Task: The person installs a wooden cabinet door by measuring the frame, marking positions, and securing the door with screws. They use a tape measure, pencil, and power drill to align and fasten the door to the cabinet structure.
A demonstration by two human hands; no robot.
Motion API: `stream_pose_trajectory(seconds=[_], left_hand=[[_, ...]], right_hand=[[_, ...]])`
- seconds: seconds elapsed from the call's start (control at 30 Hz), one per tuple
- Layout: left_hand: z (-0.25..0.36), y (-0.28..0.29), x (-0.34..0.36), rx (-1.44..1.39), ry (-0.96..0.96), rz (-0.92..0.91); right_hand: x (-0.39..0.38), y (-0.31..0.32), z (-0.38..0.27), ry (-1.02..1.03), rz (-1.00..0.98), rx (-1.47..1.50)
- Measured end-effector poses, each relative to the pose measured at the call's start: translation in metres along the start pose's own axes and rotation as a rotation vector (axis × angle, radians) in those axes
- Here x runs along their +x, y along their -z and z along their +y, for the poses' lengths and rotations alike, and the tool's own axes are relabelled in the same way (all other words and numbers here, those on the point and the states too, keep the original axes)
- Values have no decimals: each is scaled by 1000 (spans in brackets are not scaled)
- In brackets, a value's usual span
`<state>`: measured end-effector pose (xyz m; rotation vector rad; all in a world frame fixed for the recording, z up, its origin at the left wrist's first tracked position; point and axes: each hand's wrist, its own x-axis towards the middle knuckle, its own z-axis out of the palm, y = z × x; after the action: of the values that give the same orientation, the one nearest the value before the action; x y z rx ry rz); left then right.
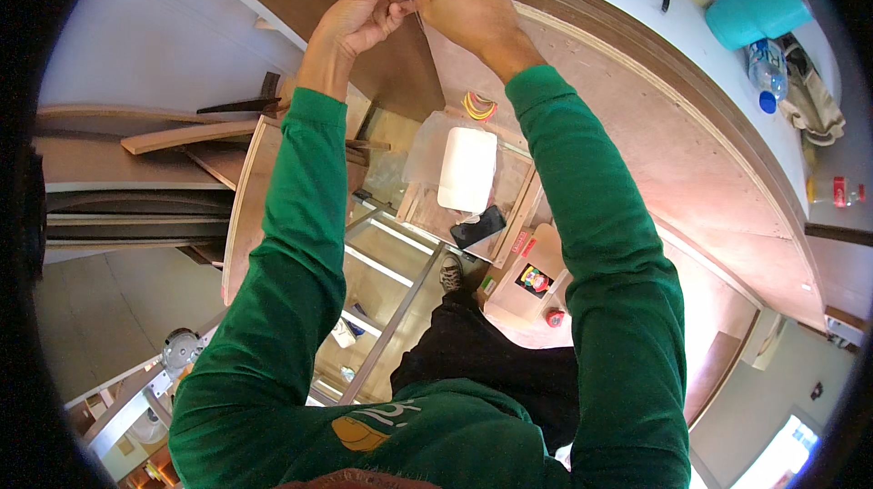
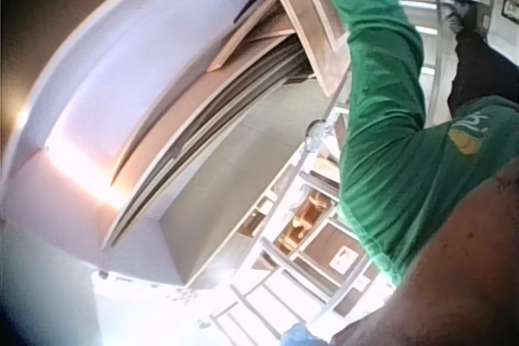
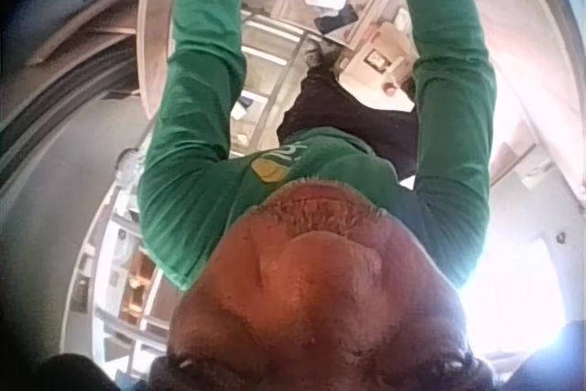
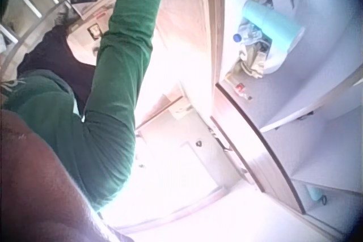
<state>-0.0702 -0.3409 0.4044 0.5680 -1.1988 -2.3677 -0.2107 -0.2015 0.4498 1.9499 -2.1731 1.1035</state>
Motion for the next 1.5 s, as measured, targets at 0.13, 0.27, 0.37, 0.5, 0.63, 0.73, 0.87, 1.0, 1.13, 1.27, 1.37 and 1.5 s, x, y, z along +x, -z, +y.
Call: stream_pose_trajectory(seconds=[0.13, 0.27, 0.37, 0.5, 0.63, 0.73, 0.87, 1.0, 1.13, 1.27, 1.37, 1.5], left_hand=[[1, 2, 2, 31, -12, 24], [4, 1, 0, 72, -10, 46], [-1, -2, -5, 204, -77, 61], [-6, -39, -55, 448, -144, 210], [-33, -76, -84, 614, -301, 99], [-46, -77, -91, 630, -462, 161], [-37, -52, -105, 240, -513, 270], [-47, -31, -115, 461, -475, 331], [-61, -16, -113, 944, -394, 347], [-72, -31, -109, -4, -389, 106], [-76, -47, -110, -158, -347, -41], [-80, -85, -98, -126, -331, -93]], right_hand=[[2, 1, -2, 0, 18, 8], [4, 1, -4, -27, 7, -27], [0, -6, 6, -13, 1, -32], [-26, 20, 9, 65, 56, 88], [-49, 38, -3, 168, 115, 140], [-56, 50, -5, 203, 99, 110], [-66, 60, -12, 154, 59, 95], [-67, 59, -12, 175, 65, 130], [-71, 62, -18, 119, -30, 169], [-69, 63, -8, 80, 37, 236], [-67, 64, -7, 1, 63, 328], [-67, 57, 3, -28, 81, 382]])
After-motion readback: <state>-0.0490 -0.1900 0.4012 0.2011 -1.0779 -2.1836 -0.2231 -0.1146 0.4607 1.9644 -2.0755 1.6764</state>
